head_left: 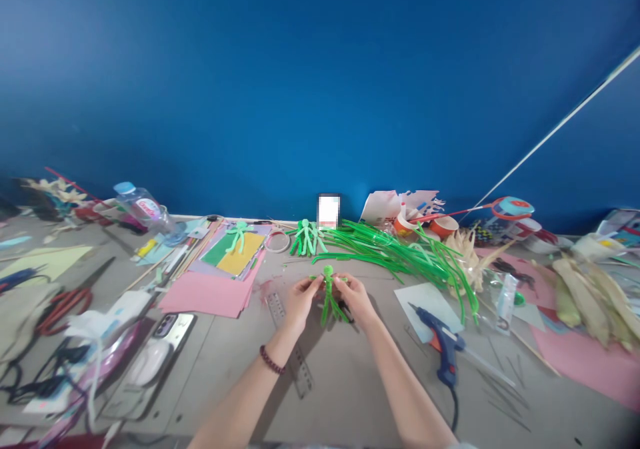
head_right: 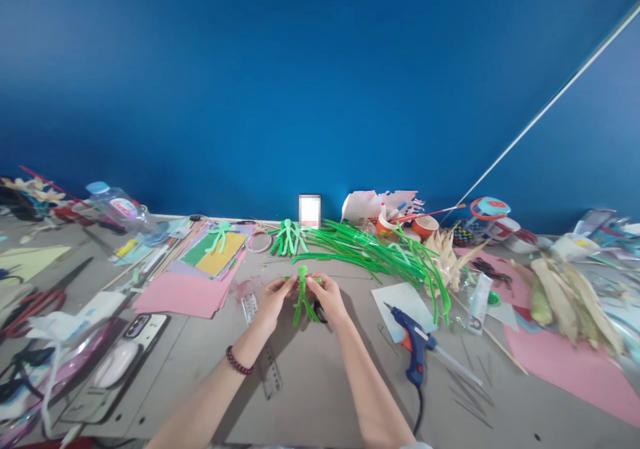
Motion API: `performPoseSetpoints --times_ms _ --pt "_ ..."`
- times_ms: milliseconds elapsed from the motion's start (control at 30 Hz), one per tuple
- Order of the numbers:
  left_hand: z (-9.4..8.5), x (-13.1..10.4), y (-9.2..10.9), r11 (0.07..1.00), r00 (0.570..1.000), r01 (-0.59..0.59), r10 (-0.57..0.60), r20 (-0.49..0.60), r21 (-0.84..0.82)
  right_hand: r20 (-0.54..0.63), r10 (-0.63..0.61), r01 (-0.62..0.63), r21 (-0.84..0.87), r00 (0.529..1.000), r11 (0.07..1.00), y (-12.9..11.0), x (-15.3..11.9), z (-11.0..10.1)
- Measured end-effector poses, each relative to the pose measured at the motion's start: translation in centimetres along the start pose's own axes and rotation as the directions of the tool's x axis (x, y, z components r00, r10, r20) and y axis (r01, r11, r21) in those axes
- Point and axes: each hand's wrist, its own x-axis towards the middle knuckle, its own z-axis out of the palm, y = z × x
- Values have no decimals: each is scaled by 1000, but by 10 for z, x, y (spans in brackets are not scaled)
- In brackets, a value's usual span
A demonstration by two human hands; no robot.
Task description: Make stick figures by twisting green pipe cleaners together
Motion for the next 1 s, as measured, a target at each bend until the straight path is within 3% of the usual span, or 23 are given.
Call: performPoseSetpoints --times_ms 267,433,600,800,1000 --pt "1 0 4 994 996 86 -85 15 -69 -70 53 -47 78 996 996 5 1 5" --pt "2 -1 7 939 973 224 -199 120 -261 -46 55 -45 186 997 981 3 0 9" --pt "0 1 5 898 953 289 -237 190 -332 -30 80 -70 250 996 966 1 -2 11" --pt "-2 3 4 936 968 228 -188 166 -268 -9 134 -128 241 991 962 6 0 9" --pt "5 -4 7 978 969 187 -168 182 -93 -22 141 -128 296 990 947 4 0 9"
